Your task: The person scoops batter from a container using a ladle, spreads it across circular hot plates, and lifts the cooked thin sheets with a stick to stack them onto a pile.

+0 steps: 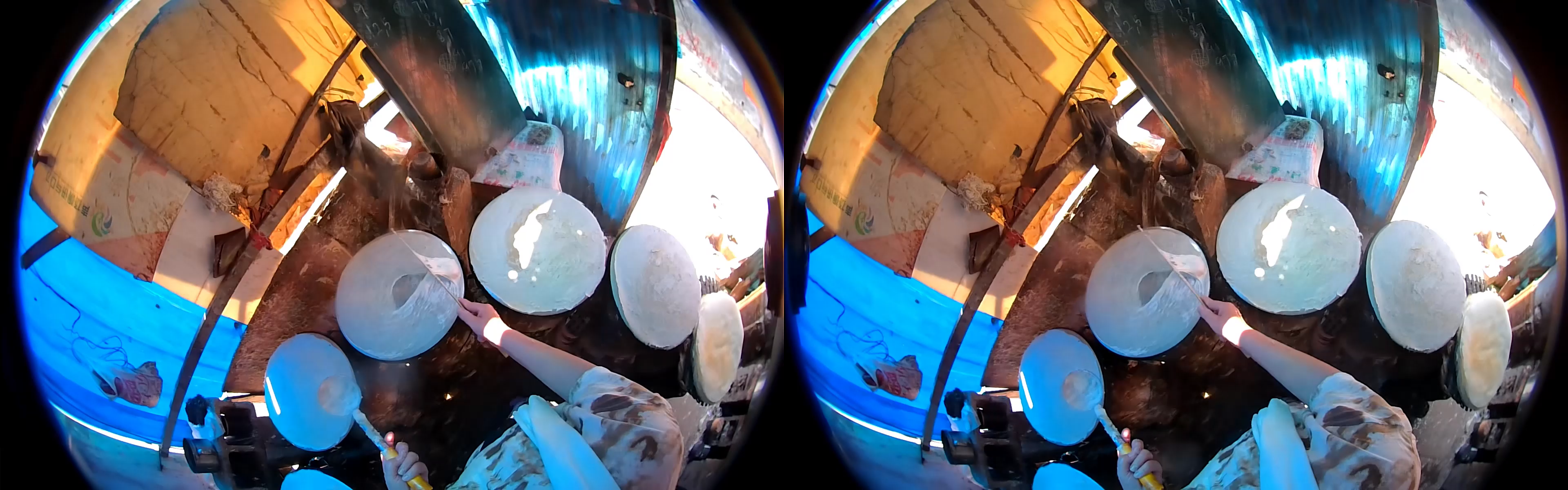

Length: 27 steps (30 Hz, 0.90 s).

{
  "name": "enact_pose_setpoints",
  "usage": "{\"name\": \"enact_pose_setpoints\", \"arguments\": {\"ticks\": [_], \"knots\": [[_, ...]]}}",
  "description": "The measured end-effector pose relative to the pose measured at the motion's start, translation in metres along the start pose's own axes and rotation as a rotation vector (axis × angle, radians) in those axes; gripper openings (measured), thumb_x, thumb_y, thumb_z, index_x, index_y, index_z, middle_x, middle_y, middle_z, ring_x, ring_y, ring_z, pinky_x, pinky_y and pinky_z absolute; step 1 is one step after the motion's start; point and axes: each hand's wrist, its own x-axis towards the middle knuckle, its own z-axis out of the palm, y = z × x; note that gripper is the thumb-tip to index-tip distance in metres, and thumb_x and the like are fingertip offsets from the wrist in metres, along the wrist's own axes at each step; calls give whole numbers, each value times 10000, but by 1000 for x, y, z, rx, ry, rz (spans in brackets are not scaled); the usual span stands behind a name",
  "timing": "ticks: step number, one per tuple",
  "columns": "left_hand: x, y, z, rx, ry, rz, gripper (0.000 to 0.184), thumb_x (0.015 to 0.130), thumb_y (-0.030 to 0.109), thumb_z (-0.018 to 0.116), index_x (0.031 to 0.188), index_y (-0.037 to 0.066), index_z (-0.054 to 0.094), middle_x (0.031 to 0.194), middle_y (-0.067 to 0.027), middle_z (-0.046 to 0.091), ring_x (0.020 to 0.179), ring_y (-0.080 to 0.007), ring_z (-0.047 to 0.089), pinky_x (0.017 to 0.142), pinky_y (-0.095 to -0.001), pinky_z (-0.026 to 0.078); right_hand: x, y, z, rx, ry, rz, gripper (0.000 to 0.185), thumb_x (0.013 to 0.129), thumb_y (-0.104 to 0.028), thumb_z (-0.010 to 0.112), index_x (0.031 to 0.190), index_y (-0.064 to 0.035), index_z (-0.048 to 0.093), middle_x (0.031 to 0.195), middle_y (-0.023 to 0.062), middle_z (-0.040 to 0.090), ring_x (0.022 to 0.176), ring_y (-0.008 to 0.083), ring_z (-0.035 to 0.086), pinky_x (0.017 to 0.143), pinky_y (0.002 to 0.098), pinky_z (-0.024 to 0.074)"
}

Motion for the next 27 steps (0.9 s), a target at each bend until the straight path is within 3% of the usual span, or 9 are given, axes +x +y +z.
{"name": "enact_pose_setpoints", "arguments": {"ticks": [4,6,7,12,16,21,23,26,27], "knots": [[2,2,0,182,167,-116,327,941,120,394,1269,121,394,663,-6,349,463,-65,324,366,-177,288,-22,38,17,303,259,55,370,873,-217,534,1225,-104,539,541,-28,479,412,55,399,368,217,342],[6,-3,7,212,240,-171,202,954,213,391,1116,136,486,577,10,323,423,-70,302,351,-199,265,-33,64,55,262,242,128,379,876,-217,521,1243,-122,525,546,-20,480,405,61,400,352,238,348],[8,-5,6,198,190,-191,223,938,171,396,1145,122,464,618,-6,343,434,-68,319,365,-192,284,-24,87,69,181,169,57,413,894,-260,500,1297,-180,469,521,-29,412,377,78,411,347,245,367],[6,-12,-4,81,-82,-173,451,857,-38,422,1293,54,355,821,-87,443,489,-57,404,433,-159,378,-6,20,51,316,-45,70,338,887,-224,542,1212,-131,552,526,-45,402,380,53,356,347,216,303],[5,-14,-9,120,-132,-171,493,833,-67,435,1302,58,347,815,-89,445,482,-58,395,435,-149,364,-10,61,45,352,271,62,267,883,-212,543,1132,-123,582,519,-33,422,366,63,374,319,220,294],[20,3,-12,168,-72,-278,499,830,-64,438,1304,66,351,800,-79,440,481,-58,389,433,-147,354,-34,53,80,408,-100,194,218,855,-219,593,1048,-119,577,541,-10,449,368,80,398,321,224,291],[30,19,7,525,-118,-278,500,823,-50,448,1300,68,358,787,-65,431,485,-51,375,418,-148,334,-11,39,62,338,-196,155,246,838,-207,619,1051,-86,590,551,-8,470,360,77,393,322,221,274],[44,36,40,834,-110,-290,502,817,-34,472,1297,68,365,798,-60,450,467,-42,357,396,-154,306,30,29,28,345,125,-49,224,837,-220,621,991,-57,613,515,-13,465,343,68,387,308,213,259],[49,35,63,936,-81,-293,500,821,-20,487,1296,65,359,755,-48,461,439,-35,337,387,-156,291,36,32,18,340,70,-12,214,839,-214,617,983,-55,611,513,-11,466,341,70,389,306,213,263]]}}
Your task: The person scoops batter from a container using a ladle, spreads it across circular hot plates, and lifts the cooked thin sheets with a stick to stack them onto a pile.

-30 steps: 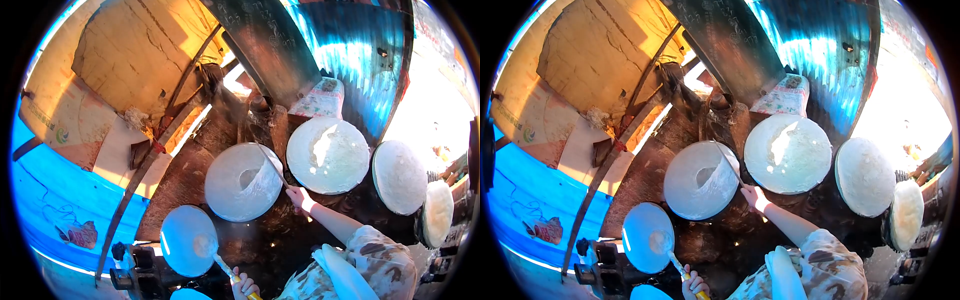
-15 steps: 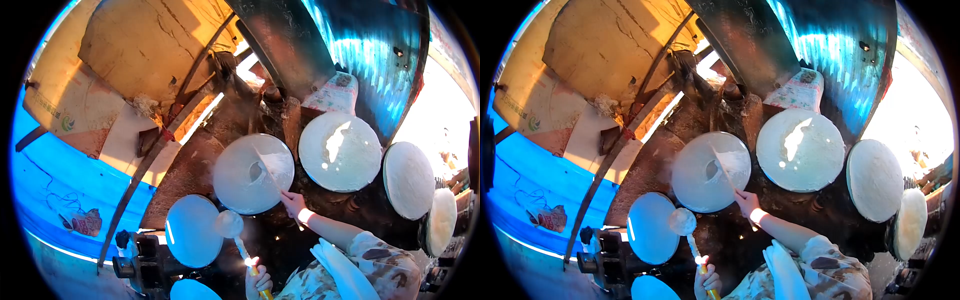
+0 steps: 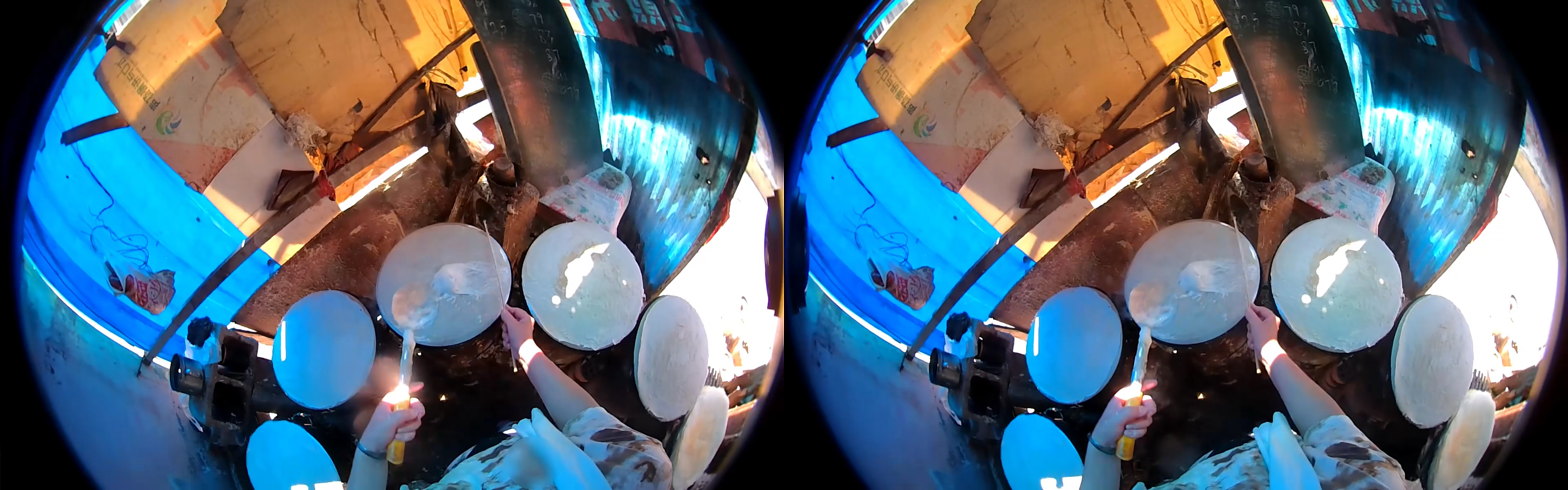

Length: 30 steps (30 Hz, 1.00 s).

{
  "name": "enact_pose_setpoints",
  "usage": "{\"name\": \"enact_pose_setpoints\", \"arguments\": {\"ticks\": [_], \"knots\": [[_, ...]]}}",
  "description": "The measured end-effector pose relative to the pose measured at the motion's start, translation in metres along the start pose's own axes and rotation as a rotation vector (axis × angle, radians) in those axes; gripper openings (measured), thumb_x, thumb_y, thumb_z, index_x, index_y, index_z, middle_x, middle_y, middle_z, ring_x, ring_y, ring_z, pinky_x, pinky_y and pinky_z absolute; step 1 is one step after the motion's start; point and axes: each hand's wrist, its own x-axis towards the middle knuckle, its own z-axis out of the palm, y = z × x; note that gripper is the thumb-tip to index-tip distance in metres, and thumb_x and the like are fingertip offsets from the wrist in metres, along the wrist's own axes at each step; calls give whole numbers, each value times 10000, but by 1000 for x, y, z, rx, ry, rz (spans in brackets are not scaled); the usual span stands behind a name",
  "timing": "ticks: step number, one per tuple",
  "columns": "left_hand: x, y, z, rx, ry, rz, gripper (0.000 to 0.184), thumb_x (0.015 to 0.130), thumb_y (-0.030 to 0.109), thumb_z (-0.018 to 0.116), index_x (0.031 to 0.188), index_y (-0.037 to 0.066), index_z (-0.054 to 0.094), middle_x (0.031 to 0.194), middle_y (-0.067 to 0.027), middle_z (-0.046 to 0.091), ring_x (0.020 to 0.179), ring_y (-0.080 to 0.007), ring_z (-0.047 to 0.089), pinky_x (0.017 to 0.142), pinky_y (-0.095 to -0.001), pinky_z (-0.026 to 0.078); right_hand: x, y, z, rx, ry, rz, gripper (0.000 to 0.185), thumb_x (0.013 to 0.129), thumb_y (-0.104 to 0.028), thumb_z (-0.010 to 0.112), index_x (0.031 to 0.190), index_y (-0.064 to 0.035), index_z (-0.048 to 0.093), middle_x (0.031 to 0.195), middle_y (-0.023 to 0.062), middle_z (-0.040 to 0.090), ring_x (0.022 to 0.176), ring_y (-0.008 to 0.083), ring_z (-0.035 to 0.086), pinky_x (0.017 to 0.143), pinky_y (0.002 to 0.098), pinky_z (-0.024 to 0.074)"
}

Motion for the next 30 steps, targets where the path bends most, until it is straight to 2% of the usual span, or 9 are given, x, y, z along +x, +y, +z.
{"name": "enact_pose_setpoints", "arguments": {"ticks": [7,12,15,17,21,23,25,27,30], "knots": [[109,15,47,63,215,183,492,810,77,599,1230,107,346,705,-7,438,481,-63,392,424,-200,339,-67,-8,-25,-154,-383,311,197,860,-145,578,1024,-36,586,556,20,486,344,92,398,310,224,272],[173,-44,65,158,648,208,411,803,114,622,1135,84,382,679,-14,458,474,-97,453,388,-238,395,-85,21,-8,116,87,235,224,878,-164,553,1063,-37,556,539,7,459,336,104,378,299,235,290],[184,-91,66,0,717,214,310,829,121,588,1078,94,406,605,-6,445,428,-102,438,356,-234,384,-43,120,-12,19,-141,-56,195,866,-107,548,1036,-16,578,735,29,581,634,126,569,561,220,459],[174,-91,74,-287,613,156,210,840,110,570,1009,99,447,561,-13,434,414,-115,454,346,-232,380,-33,145,1,262,-358,116,188,854,-115,560,1007,-12,593,845,54,605,760,165,596,682,239,477],[128,-37,49,-410,123,158,205,915,178,430,757,49,447,575,-28,439,423,-118,440,434,-246,398,-51,30,37,102,-427,228,216,882,-150,535,1051,-20,568,703,69,558,516,144,520,441,231,406],[108,-24,21,-1422,-616,-62,270,949,234,351,870,20,496,574,-16,399,455,-110,441,440,-241,392,-69,-18,47,176,-462,352,234,909,-166,507,1100,-35,539,571,41,473,343,105,388,300,222,288],[101,-24,25,-1220,-685,54,258,958,240,331,937,55,509,595,-12,393,476,-106,429,453,-215,372,-77,-37,52,155,-448,113,278,907,-136,491,1167,-44,528,564,28,451,362,91,391,321,208,300],[107,-26,27,-999,-339,240,246,963,246,331,1001,93,519,619,-11,391,479,-103,406,474,-215,365,-71,-50,52,10,-385,-35,321,884,-106,502,1199,-47,529,590,24,480,362,71,368,331,194,297],[99,-8,25,-1098,-310,246,243,957,251,355,1040,79,505,590,6,320,464,-91,358,459,-236,357,-51,-38,45,-334,-215,-408,303,835,-109,575,1129,-38,591,688,47,575,618,145,548,594,274,471]]}}
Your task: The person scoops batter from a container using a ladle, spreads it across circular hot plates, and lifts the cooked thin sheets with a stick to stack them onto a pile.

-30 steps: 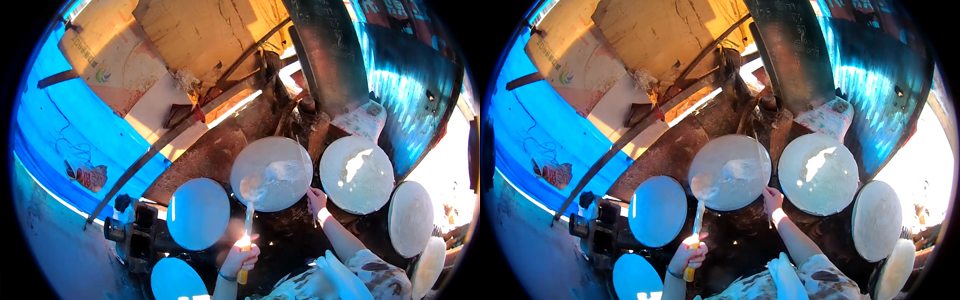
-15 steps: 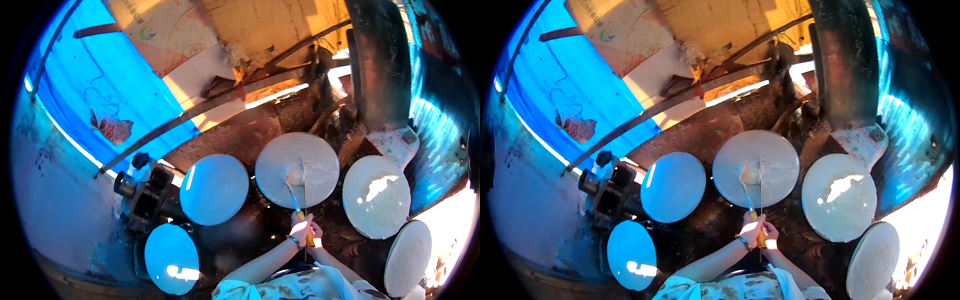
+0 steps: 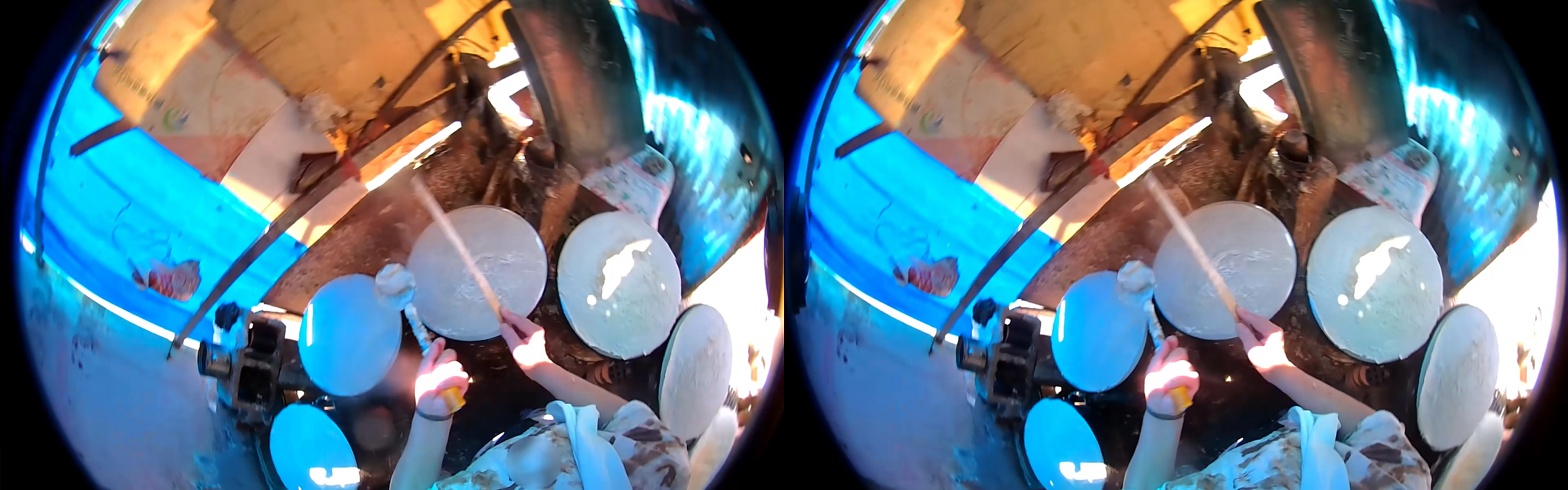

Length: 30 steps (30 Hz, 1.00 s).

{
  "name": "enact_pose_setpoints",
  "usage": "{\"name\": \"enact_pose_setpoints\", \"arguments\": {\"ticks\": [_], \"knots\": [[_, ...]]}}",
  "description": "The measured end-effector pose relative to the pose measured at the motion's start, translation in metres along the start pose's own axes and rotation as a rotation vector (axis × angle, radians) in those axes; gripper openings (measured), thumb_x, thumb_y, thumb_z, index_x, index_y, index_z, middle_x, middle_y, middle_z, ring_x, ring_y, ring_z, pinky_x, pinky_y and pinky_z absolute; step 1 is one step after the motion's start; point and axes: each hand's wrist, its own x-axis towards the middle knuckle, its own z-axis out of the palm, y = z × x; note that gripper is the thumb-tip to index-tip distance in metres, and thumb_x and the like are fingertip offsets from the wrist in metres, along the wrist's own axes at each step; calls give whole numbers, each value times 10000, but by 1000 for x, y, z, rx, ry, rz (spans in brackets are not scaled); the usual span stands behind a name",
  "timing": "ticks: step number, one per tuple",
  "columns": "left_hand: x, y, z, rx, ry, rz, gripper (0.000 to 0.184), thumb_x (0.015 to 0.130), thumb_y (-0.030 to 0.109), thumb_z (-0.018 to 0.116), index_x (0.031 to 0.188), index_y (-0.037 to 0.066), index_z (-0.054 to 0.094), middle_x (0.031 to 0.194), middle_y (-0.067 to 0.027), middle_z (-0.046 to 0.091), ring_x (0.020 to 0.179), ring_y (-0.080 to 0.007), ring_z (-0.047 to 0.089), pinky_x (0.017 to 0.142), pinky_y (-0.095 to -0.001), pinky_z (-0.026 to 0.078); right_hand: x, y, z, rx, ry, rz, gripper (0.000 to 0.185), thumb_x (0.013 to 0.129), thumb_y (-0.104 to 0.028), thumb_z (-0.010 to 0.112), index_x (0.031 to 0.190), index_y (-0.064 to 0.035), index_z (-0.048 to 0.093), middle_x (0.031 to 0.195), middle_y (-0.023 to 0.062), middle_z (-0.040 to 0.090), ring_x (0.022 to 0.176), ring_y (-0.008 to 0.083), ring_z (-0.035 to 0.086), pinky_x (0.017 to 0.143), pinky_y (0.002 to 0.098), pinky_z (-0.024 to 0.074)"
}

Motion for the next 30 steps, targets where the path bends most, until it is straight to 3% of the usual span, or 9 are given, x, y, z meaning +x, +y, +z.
{"name": "enact_pose_setpoints", "arguments": {"ticks": [2,5,8,12,18,21,25,27,30], "knots": [[-7,10,-10,-177,-83,-57,354,935,348,390,1075,41,496,575,15,339,472,-82,391,470,-228,373,8,35,-14,-354,-63,-374,294,793,-149,634,1084,-108,626,707,120,580,655,260,596,606,329,478],[-37,8,-16,-31,-26,56,552,851,539,467,1039,20,476,555,31,379,416,-70,417,436,-213,415,25,59,-53,-920,-335,-451,341,794,-124,572,1131,-180,568,714,140,558,653,336,596,576,408,484],[-78,6,-34,-139,32,25,424,904,402,450,1058,8,478,549,34,370,416,-44,413,437,-179,410,68,57,-75,-989,-198,-262,270,826,-93,471,1080,-162,536,778,166,578,696,374,595,619,458,480],[-133,-8,-45,-177,176,26,287,946,236,398,1060,-4,505,545,33,355,419,-31,397,441,-170,398,99,49,-80,-820,69,-42,201,809,-136,504,980,-68,582,845,216,604,819,396,591,711,454,476],[-171,2,-73,-89,534,-77,467,952,379,345,548,149,298,450,34,215,375,-82,226,362,-241,193,-26,96,-8,-223,103,60,261,795,-165,599,1019,-38,635,854,175,656,806,269,650,760,359,498],[-179,12,-73,-142,504,-162,469,953,392,328,556,142,319,450,34,225,375,-86,223,361,-250,198,-55,16,-8,-177,-209,622,325,761,-207,659,1067,-98,640,881,116,673,731,184,636,699,295,509],[-173,21,-76,-62,457,-192,453,962,360,313,570,136,340,464,27,241,400,-77,251,382,-237,226,-51,28,-40,-182,-25,293,324,809,-243,616,1114,-134,626,661,38,604,437,105,494,378,265,405],[-166,6,-73,-38,248,-136,235,944,247,431,762,98,436,553,33,319,465,-66,356,371,-154,304,-61,42,-44,-94,284,465,344,807,-255,617,1125,-126,614,668,44,609,431,112,497,390,264,417],[-158,5,-51,-12,427,-174,379,970,264,329,620,128,377,497,22,264,409,-72,265,388,-212,257,-97,30,-33,-143,-13,534,354,822,-250,611,1138,-91,597,687,50,617,445,112,509,415,258,439]]}}
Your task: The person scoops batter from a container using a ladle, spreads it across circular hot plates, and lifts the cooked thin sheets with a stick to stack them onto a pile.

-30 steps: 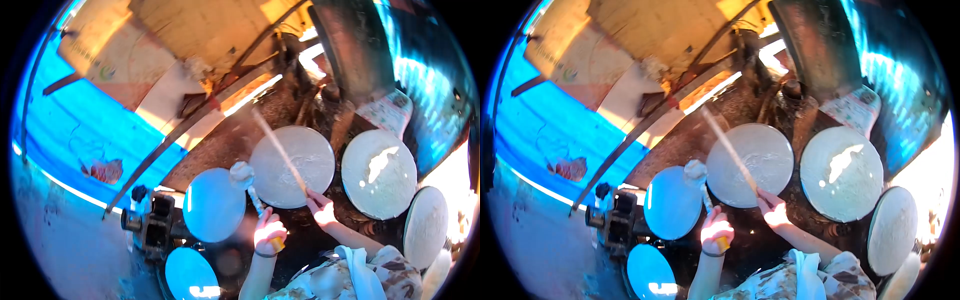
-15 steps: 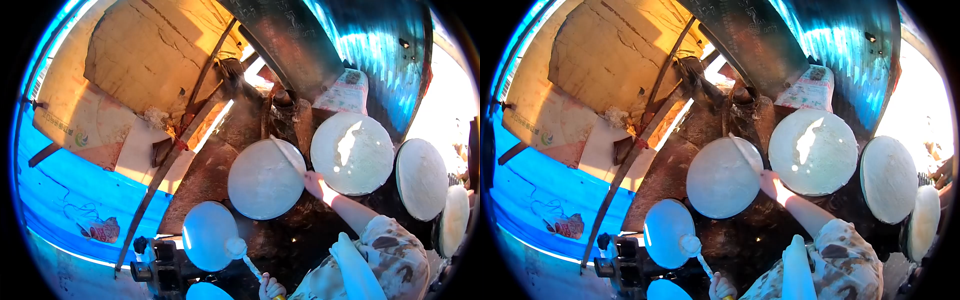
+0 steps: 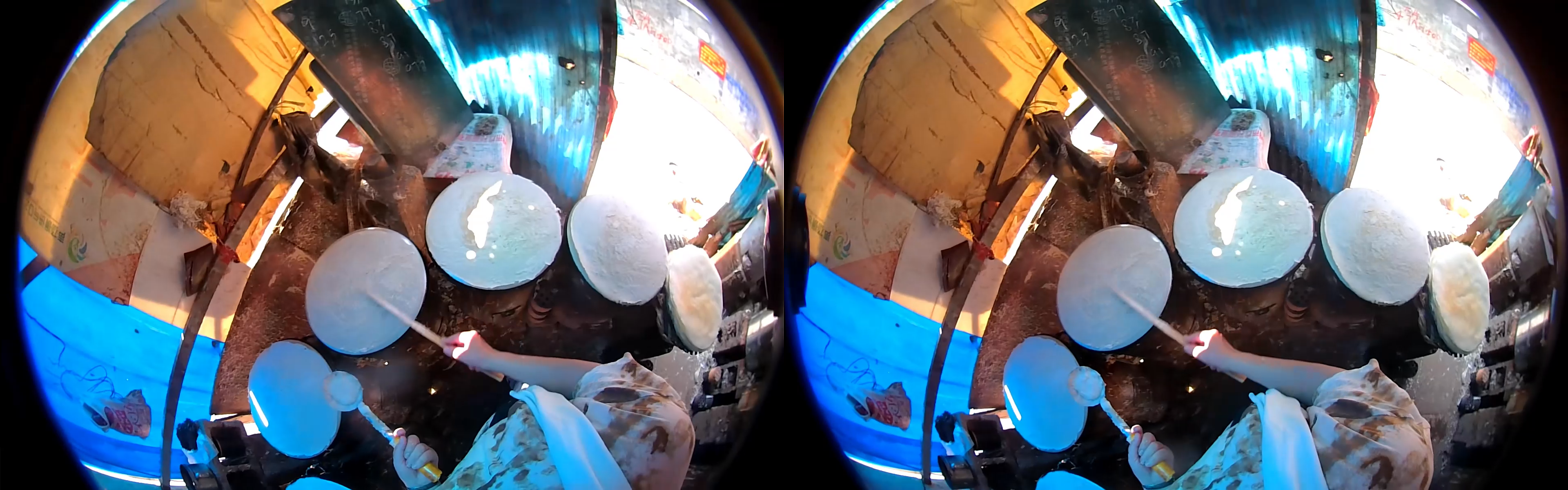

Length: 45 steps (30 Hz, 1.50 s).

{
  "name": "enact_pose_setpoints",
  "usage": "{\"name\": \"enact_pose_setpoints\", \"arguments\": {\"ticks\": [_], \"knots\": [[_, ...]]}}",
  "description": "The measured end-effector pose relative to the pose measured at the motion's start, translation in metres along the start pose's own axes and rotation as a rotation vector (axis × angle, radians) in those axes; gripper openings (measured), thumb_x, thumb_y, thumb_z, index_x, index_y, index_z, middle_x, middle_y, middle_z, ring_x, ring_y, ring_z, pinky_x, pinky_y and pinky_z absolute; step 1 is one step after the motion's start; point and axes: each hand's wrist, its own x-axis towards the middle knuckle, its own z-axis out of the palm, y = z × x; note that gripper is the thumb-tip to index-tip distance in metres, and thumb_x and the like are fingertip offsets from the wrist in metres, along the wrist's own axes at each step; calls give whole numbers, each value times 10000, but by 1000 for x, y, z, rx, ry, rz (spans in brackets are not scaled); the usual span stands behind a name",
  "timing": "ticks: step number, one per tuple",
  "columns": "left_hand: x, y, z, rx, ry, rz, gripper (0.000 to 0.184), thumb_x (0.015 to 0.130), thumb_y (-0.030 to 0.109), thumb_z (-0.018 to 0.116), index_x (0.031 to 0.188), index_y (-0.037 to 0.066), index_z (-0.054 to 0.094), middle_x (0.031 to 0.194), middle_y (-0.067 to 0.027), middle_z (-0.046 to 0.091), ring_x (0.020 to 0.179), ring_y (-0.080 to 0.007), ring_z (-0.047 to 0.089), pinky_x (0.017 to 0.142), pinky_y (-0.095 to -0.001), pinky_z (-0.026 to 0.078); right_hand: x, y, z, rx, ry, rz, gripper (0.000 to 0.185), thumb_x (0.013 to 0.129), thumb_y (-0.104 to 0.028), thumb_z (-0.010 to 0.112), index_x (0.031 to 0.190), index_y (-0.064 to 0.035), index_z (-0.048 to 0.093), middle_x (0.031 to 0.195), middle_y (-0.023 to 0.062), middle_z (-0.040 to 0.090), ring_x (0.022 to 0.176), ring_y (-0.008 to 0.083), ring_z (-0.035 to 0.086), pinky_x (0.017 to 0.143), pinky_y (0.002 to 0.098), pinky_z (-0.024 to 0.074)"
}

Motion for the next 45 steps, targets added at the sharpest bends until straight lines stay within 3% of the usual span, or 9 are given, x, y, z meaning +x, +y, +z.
{"name": "enact_pose_setpoints", "arguments": {"ticks": [4,7,10,19,31,33,39,40,45], "knots": [[14,-7,-12,9,-169,-36,207,959,212,356,879,60,471,541,25,312,414,-51,321,413,-185,326,7,46,9,-101,1,-416,439,797,-302,638,1177,-93,571,1074,170,618,990,236,603,863,328,455],[23,-16,-3,29,-281,0,251,950,166,368,1070,8,521,547,26,331,410,-38,359,436,-174,373,5,-3,-37,-656,231,-392,625,774,-318,646,1304,-96,399,932,168,631,878,331,604,723,393,480],[31,-35,17,-12,-161,-13,275,966,204,335,715,128,417,560,25,296,419,-64,276,381,-193,271,55,-1,-76,-851,434,-623,530,759,-293,646,1211,-112,438,896,149,621,833,324,607,678,421,473],[75,-82,35,-52,-117,113,318,958,203,357,651,121,368,520,34,278,402,-59,264,373,-184,269,91,-15,-132,-1207,88,-579,150,779,-142,523,881,-51,585,920,147,545,880,294,581,727,408,477],[99,-105,44,-37,-271,171,227,948,152,367,1059,37,529,545,34,328,400,-34,354,420,-174,369,79,-123,-238,-623,710,-853,101,689,-131,603,694,-38,562,748,133,546,684,316,571,581,415,451],[95,-105,57,-138,-120,98,361,954,210,361,604,124,337,485,49,253,387,-55,251,369,-186,268,77,-142,-270,-687,804,-923,165,658,-146,654,740,-27,574,770,138,550,718,331,566,610,406,450],[90,-85,48,-106,-103,-35,357,951,207,353,603,127,329,493,49,245,393,-61,252,369,-200,236,26,-196,-305,-713,939,-952,159,685,-123,645,790,-31,568,790,133,551,734,325,576,625,400,463],[94,-86,38,-29,-301,30,229,948,155,367,1061,41,529,543,36,331,397,-29,350,416,-173,369,23,-199,-300,-711,930,-978,149,690,-118,639,789,-32,569,793,133,551,727,324,577,617,400,463],[88,-72,32,-26,-276,-79,224,953,160,352,1057,40,509,545,32,331,405,-26,356,417,-174,369,66,-158,-246,-834,783,-979,90,719,-127,603,729,-45,568,781,151,542,676,332,576,591,416,471]]}}
